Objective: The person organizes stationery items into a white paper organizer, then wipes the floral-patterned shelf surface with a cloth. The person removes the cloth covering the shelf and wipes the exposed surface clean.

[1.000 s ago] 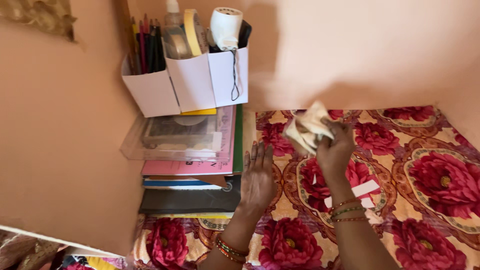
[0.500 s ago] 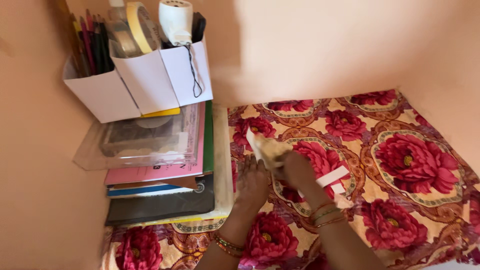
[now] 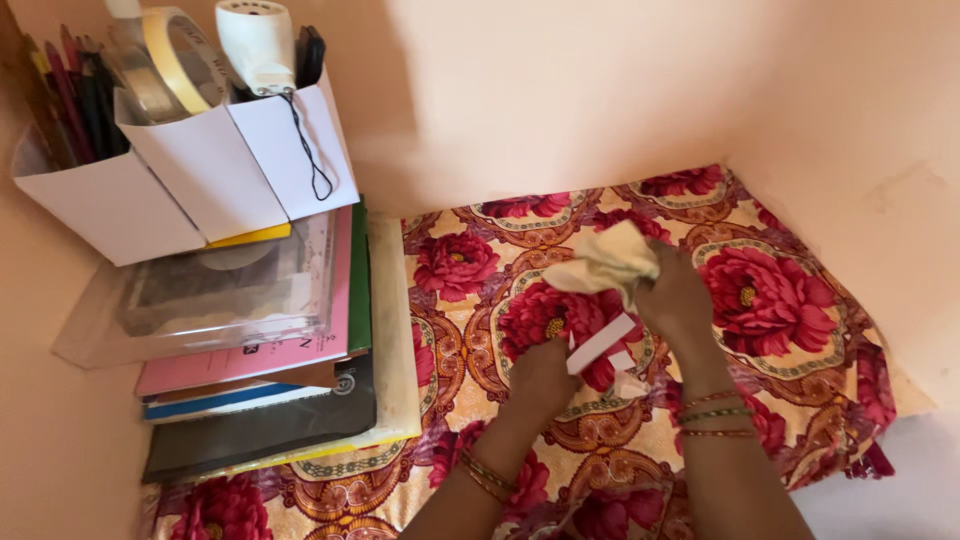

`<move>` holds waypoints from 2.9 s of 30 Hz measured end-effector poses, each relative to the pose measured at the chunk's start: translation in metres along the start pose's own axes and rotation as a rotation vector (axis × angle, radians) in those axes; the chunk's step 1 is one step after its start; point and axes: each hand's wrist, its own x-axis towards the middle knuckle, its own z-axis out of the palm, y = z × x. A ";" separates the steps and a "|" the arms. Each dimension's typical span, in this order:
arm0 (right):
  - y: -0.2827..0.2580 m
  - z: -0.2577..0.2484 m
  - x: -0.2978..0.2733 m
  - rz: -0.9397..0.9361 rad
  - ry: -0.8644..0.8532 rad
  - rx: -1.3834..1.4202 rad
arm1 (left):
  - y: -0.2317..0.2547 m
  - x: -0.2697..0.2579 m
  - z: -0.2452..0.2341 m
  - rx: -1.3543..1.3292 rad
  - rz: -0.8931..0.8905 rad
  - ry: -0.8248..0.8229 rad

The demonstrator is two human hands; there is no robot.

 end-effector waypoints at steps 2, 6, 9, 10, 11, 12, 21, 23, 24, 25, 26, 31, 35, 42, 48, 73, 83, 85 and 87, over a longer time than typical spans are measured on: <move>0.008 0.007 -0.005 0.022 -0.031 -0.101 | -0.002 0.003 -0.004 0.044 -0.097 -0.056; 0.024 0.007 -0.015 -0.078 0.023 -0.168 | -0.014 0.012 -0.024 0.205 -0.376 -0.111; 0.019 0.011 -0.027 -0.003 -0.614 -0.086 | -0.028 0.011 -0.038 0.292 -0.402 0.044; 0.016 0.013 -0.033 -0.033 -0.701 -0.176 | -0.032 0.009 -0.041 0.280 -0.396 0.076; 0.014 0.017 -0.040 -0.063 -0.787 -0.268 | -0.034 0.007 -0.043 0.267 -0.391 0.107; 0.011 0.023 -0.044 -0.094 -0.873 -0.358 | -0.036 0.004 -0.045 0.256 -0.388 0.139; 0.050 0.052 -0.023 0.140 -0.739 0.451 | -0.029 -0.006 -0.021 0.116 -0.306 0.159; 0.054 0.058 -0.021 0.081 -0.709 0.681 | -0.031 -0.007 -0.012 0.019 -0.241 0.183; 0.054 0.062 -0.023 0.051 -0.695 0.796 | -0.033 -0.008 -0.008 -0.029 -0.211 0.196; 0.054 0.065 -0.025 0.024 -0.728 0.803 | -0.035 -0.008 -0.004 -0.075 -0.199 0.214; 0.053 0.067 -0.028 -0.003 -0.761 0.809 | -0.037 -0.008 0.000 -0.122 -0.187 0.234; 0.041 0.079 -0.037 0.124 -0.517 0.582 | -0.050 -0.017 0.017 -0.256 -0.123 0.435; 0.028 0.085 -0.046 -0.109 -0.299 0.634 | -0.053 -0.019 0.026 -0.275 -0.091 0.519; 0.004 0.084 -0.083 -0.179 -0.197 0.365 | -0.056 -0.022 0.027 -0.299 0.046 0.624; 0.001 0.092 -0.091 -0.333 -0.041 -0.072 | -0.052 -0.026 0.022 -0.451 0.080 0.632; -0.007 0.089 -0.082 -0.218 -0.004 0.000 | -0.042 -0.032 0.006 -0.224 0.027 0.514; -0.026 0.091 -0.058 -0.321 -0.236 -0.322 | -0.041 -0.027 0.006 -0.383 -0.082 0.560; -0.015 0.107 -0.042 -0.317 -0.234 -0.343 | -0.038 -0.026 0.009 -0.368 -0.071 0.575; -0.005 0.121 -0.023 -0.353 -0.213 -0.336 | -0.039 -0.026 0.007 -0.343 -0.052 0.593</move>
